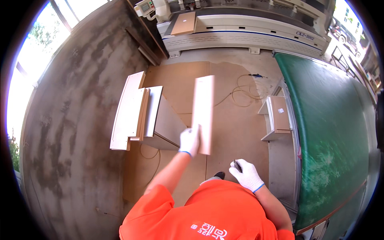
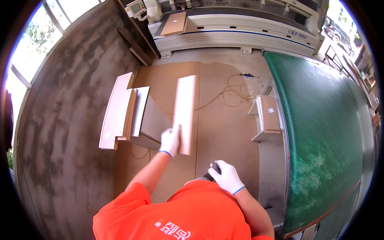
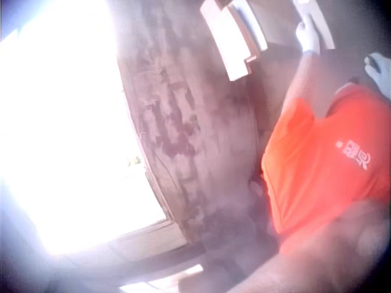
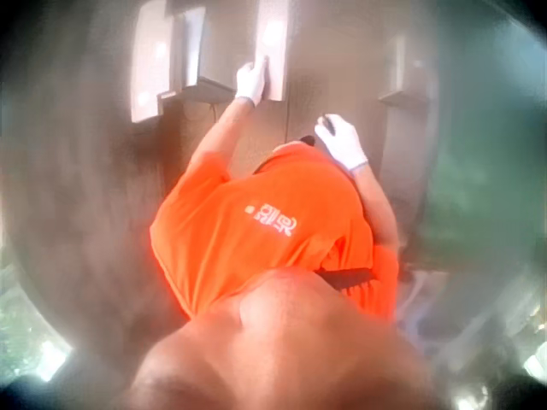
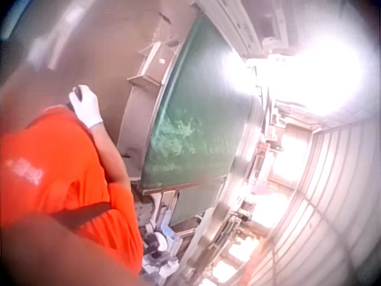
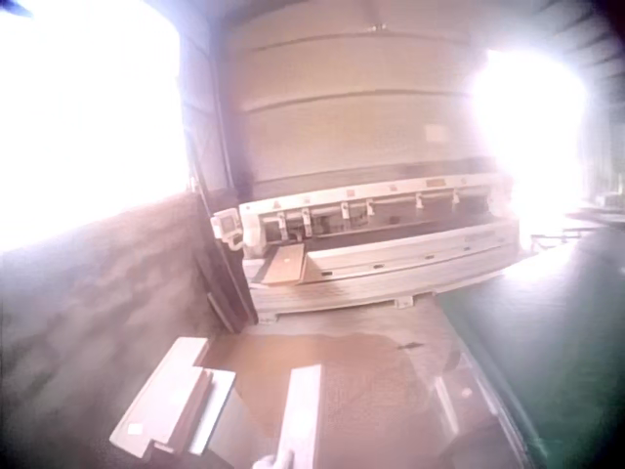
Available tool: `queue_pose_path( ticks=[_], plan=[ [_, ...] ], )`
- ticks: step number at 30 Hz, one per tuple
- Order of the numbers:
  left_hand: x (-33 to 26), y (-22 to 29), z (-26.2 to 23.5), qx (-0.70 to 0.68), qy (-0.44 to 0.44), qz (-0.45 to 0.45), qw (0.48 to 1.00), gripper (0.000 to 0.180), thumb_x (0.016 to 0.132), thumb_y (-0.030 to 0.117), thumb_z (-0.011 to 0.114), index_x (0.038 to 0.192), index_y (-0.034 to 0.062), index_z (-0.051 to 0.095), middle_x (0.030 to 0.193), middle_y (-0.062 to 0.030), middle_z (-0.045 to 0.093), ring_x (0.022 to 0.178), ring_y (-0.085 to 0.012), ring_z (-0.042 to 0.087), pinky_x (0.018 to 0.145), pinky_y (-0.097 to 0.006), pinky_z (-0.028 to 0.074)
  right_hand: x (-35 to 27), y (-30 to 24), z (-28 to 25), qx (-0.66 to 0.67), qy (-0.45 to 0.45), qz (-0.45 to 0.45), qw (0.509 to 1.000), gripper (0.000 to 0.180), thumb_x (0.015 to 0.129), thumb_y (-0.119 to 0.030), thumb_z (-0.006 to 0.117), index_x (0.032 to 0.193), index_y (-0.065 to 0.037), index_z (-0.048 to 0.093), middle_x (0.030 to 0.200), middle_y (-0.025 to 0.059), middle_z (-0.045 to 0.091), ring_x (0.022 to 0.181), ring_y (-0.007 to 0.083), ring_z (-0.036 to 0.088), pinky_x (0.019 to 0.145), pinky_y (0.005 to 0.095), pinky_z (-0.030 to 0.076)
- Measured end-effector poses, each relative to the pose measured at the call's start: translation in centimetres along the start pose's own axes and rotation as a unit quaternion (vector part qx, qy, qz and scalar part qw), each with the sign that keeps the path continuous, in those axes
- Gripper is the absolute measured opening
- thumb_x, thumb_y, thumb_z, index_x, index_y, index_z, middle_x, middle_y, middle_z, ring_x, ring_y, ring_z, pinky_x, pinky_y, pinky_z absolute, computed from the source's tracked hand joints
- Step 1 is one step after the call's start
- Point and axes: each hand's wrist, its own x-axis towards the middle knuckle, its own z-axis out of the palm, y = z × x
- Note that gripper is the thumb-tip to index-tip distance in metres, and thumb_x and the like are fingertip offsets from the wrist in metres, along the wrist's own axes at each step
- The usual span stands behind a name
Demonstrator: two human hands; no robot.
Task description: The person repeatedly feeds wooden panels into an edge-banding machine, removes them after processing, and stacks them on a nearby cabinet.
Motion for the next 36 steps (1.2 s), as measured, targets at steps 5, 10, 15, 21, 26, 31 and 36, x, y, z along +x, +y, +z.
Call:
queue_pose_path(
  ticks=[5,10,15,21,26,31,36],
  plan=[
    [13.6,-1.6,-21.4,0.394,0.234,0.066,0.887,0.065,0.095,0.059,0.06,0.094,-0.005,0.073,0.088,-0.0254,0.071,0.085,-0.0361,0.069,0.082,-0.046,0.051,1.5,5.8,-1.4,-0.012,0.087,0.086,0.992,0.032,0.09,-0.024,0.074,0.106,0.003,0.068,0.088,0.0129,0.071,0.081,0.0224,0.07,0.078,0.0357,0.056],
    [18.7,0.3,-32.3,0.451,0.224,0.001,0.864,0.071,0.094,0.065,0.056,0.097,-0.0028,0.077,0.095,-0.0278,0.073,0.098,-0.0423,0.071,0.09,-0.047,0.051,1.9,6.0,-1.1,0.121,0.118,0.185,0.968,0.026,0.089,-0.019,0.074,0.102,0.002,0.067,0.079,0.0039,0.064,0.063,0.0109,0.059,0.06,0.0293,0.05],
    [19.3,2.2,-31.5,0.551,0.237,-0.082,0.796,0.089,0.085,0.073,0.061,0.145,0.0074,0.055,0.146,-0.0254,0.056,0.127,-0.0404,0.059,0.108,-0.05,0.046,2.5,4.7,-0.1,0.157,0.106,0.224,0.956,0.019,0.089,-0.015,0.072,0.101,-0.003,0.065,0.075,0.0005,0.061,0.057,0.0079,0.055,0.051,0.0259,0.043],
    [20.5,1.0,-28.6,0.655,0.206,0.032,0.726,0.077,0.076,0.057,0.08,0.134,0.0106,0.057,0.132,-0.0207,0.061,0.124,-0.0394,0.059,0.104,-0.052,0.05,-0.3,6.9,-1.7,0.371,0.159,0.248,0.881,0.03,0.091,-0.01,0.07,0.119,-0.002,0.063,0.084,0.0033,0.066,0.06,0.0082,0.057,0.05,0.0234,0.043],
    [20.2,-2.3,-25.6,0.637,0.23,0.298,0.672,0.056,0.087,0.031,0.079,0.13,-0.0012,0.063,0.131,-0.0189,0.065,0.122,-0.0318,0.062,0.103,-0.046,0.051,-1.1,6.2,-4.9,0.254,0.121,0.306,0.91,0.033,0.098,-0.011,0.063,0.129,-0.002,0.061,0.091,0.0058,0.068,0.062,0.01,0.057,0.052,0.0241,0.044],
    [5.7,3.2,4.7,0.233,-0.355,0.217,0.879,0.023,0.093,0.008,0.073,0.114,-0.002,0.074,0.107,-0.0092,0.074,0.098,-0.0155,0.069,0.088,-0.031,0.057,-4.6,3.8,-7.4,0.461,0.12,0.256,0.842,0.033,0.098,-0.015,0.063,0.128,-0.002,0.062,0.094,0.0078,0.069,0.063,0.01,0.059,0.053,0.0237,0.047],
    [-13.4,5.4,20.4,-0.081,-0.695,-0.002,0.715,0.038,0.096,0.007,0.073,0.132,-0.0015,0.064,0.104,-0.006,0.071,0.093,-0.014,0.066,0.083,-0.029,0.056,-10.9,2.4,-10.2,0.487,0.122,0.219,0.837,0.035,0.093,-0.015,0.062,0.124,0.0,0.062,0.087,0.0077,0.071,0.061,0.0138,0.069,0.053,0.0242,0.053]
  ],
)
